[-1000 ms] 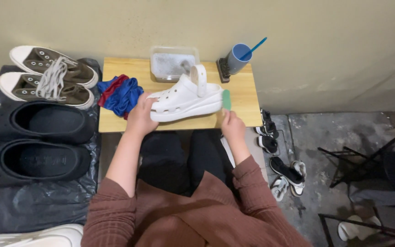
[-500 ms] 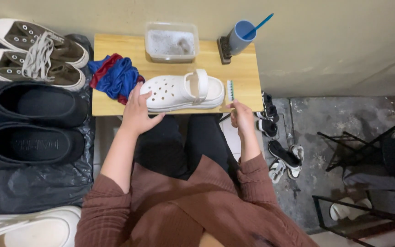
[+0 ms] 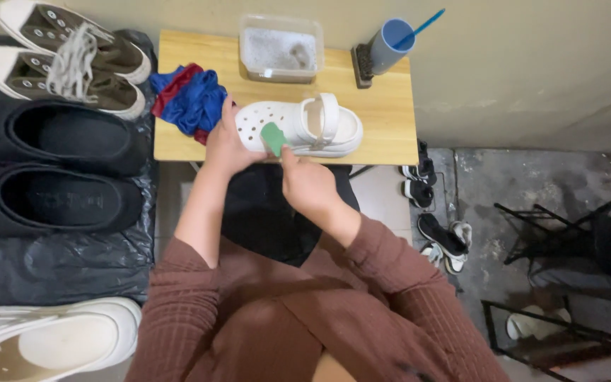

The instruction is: The person scrubs a white clog-style shoe with a green brush, working on the exterior, interior, and sole. The shoe is repeatedly turned and repositioned on a small wooden table while being cleaned.

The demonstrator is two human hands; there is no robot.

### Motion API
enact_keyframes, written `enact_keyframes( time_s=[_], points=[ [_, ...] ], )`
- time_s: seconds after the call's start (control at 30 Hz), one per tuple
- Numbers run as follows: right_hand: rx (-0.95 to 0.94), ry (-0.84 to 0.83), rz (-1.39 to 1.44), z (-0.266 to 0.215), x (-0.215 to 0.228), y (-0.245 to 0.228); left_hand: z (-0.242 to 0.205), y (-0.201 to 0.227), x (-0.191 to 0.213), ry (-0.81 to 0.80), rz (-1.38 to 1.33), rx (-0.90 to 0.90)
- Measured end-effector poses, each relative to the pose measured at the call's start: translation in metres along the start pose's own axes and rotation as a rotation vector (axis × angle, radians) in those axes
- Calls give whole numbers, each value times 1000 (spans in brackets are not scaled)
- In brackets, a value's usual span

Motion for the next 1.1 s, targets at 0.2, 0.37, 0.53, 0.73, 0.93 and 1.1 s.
enact_keyframes(
  time_s=[0.2, 0.37, 0.53, 0.73, 0.93, 1.1],
  points=[
    [-152, -89, 11, 87, -23, -5, -15, -41, -18, 147, -150, 46],
    [-126, -178, 44, 59, -71, -46, -16, -70, -37, 233, -380, 3],
    [-143, -303, 140, 59, -48, -46, -19, -67, -37, 266, -493, -56],
    [-244, -293, 220, 79, -99, -49, -16, -107, -62, 241, -566, -4],
    [-116, -172, 114, 80, -64, -50, -21, -104, -64, 294, -613, 25],
    [-218, -332, 303, 66, -47, -65, -19, -109, -61, 299, -504, 56]
  ],
)
Point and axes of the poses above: each hand's wrist, its own z-axis towards the middle knuckle, its own x-axis out of the back of the hand, y = z × x, the point moved 7 cm from there along z, towards the middle knuckle, and after that the axes turned 3 degrees about y, right-handed, at the moved point
